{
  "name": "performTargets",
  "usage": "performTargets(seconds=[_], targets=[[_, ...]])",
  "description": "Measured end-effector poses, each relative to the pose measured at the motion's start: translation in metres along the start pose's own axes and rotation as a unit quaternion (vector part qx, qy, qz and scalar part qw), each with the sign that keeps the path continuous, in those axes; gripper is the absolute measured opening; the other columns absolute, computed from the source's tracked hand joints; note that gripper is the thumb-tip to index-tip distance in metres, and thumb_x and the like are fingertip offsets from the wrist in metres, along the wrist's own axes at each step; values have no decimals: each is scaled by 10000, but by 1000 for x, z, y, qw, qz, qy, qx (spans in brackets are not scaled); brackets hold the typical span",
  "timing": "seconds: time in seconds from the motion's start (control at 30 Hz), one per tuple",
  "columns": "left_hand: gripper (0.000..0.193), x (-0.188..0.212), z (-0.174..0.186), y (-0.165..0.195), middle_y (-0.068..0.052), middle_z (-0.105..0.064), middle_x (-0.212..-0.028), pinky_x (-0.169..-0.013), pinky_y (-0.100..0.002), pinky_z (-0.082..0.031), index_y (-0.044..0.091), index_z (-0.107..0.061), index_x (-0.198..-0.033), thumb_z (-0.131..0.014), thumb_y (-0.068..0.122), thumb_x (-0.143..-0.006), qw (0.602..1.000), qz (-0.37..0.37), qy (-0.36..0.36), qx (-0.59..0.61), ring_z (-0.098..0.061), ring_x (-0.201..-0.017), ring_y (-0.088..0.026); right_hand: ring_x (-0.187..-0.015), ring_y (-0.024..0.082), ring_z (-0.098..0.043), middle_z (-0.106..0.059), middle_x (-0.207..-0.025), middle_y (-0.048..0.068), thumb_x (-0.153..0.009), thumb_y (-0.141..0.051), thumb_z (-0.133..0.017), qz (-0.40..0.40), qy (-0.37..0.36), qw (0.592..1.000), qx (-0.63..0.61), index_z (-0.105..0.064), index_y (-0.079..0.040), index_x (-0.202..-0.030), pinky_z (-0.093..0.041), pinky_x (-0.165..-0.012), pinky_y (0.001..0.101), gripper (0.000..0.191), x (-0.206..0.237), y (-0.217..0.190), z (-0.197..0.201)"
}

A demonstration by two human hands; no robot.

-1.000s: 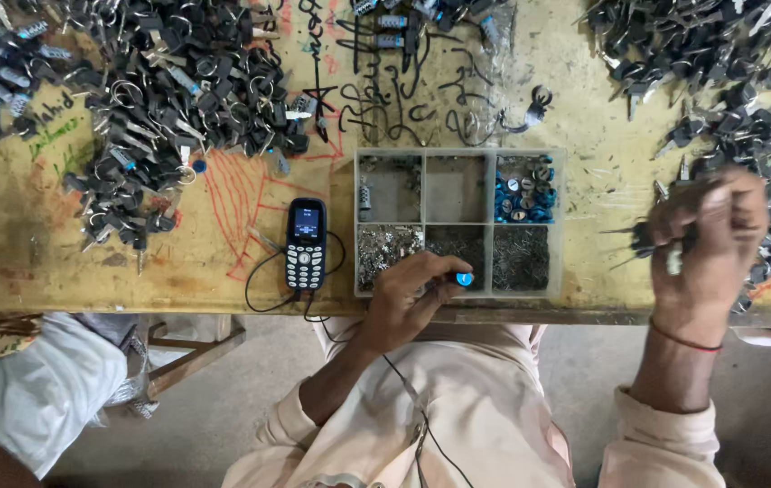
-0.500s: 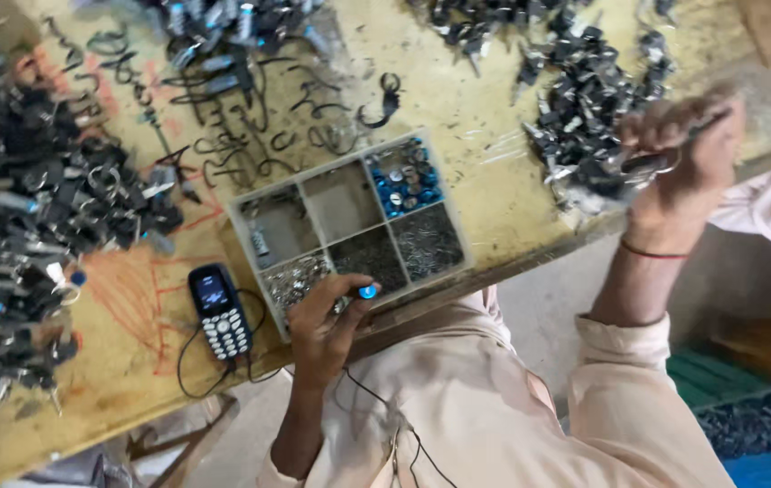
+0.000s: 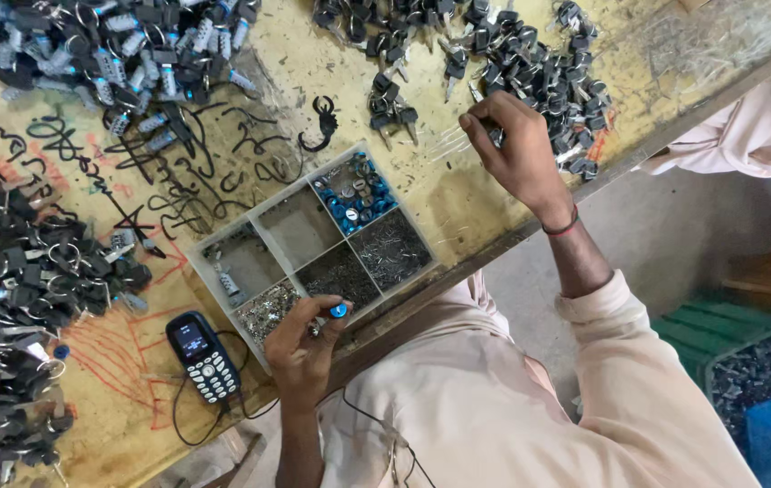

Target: The person sits at a workbench and assembles small padlocks, picking lock bodies, shackle pieces and small pins from a compartment tray and fitting the parts together by hand, placing finished units aside. They briefly press buttons on a mobile phone on the bench before returning to assembly.

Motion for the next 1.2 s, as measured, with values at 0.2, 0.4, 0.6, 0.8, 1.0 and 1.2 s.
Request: performTargets(seconds=[0.2, 0.4, 0.6, 0.8, 1.0, 1.2], targets=[[176, 4, 2, 1, -72, -756, -996, -800, -254, -543, -3, -732, -1092, -761, 64, -932, 1000, -2, 2, 4, -696, -893, -137, -782, 106, -641, -677, -945, 88, -1172, -30, -627, -49, 35, 976, -210, -631, 45, -1103, -508, -711, 253, 102, -31, -13, 15], [203, 1, 2, 1, -65, -751, -998, -808, -281, -562, 29, -731, -1102, -781, 104, -921, 999, -32, 2, -22, -720, -885, -151, -885, 238, -657, -677, -1007, 142, -1027, 20, -664, 223, -16, 974, 32, -673, 35, -1169, -540, -778, 315, 143, -72, -50, -11], [213, -1, 4, 6, -66, -728, -969, -799, -293, -562, 59, -727, -1109, -783, 93, -907, 997, -55, -10, -51, -723, -869, -175, -909, 214, -718, -710, -1026, 126, -945, 43, -806, 191, -83, 978, 0, -679, -35, -1089, -600, -804, 305, 207, -72, -27, -55], [224, -1, 4, 6, -71, -731, -998, -809, -304, -566, 65, -716, -1122, -777, 79, -907, 996, -58, -20, -61, -727, -896, -185, -926, 89, -637, -684, -1036, 89, -1070, 74, -787, -18, -63, 983, -169, -628, 51, -1226, -534, -807, 235, 224, -56, 23, -36], [216, -1, 3, 5, -65, -733, -977, -800, -302, -568, 65, -721, -1124, -783, 94, -918, 996, -55, -24, -59, -728, -887, -176, -865, 73, -652, -688, -979, 17, -1029, 20, -698, -77, -49, 948, -304, -659, 44, -1086, -561, -788, 221, 73, -54, 13, -33], [213, 0, 2, 2, -61, -738, -988, -810, -298, -573, 65, -725, -1128, -782, 105, -926, 997, -55, -16, -52, -730, -897, -168, -756, 106, -551, -664, -922, 87, -1141, -133, -686, -35, 17, 908, -417, -593, 29, -987, -418, -699, 230, 242, -48, 5, -18]])
Point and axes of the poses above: each hand's wrist, its own x-axis away from the middle knuckle, its own z-axis out of the back of the hand, y = z × x, the point moved 1 cm from there along -x, towards the middle knuckle
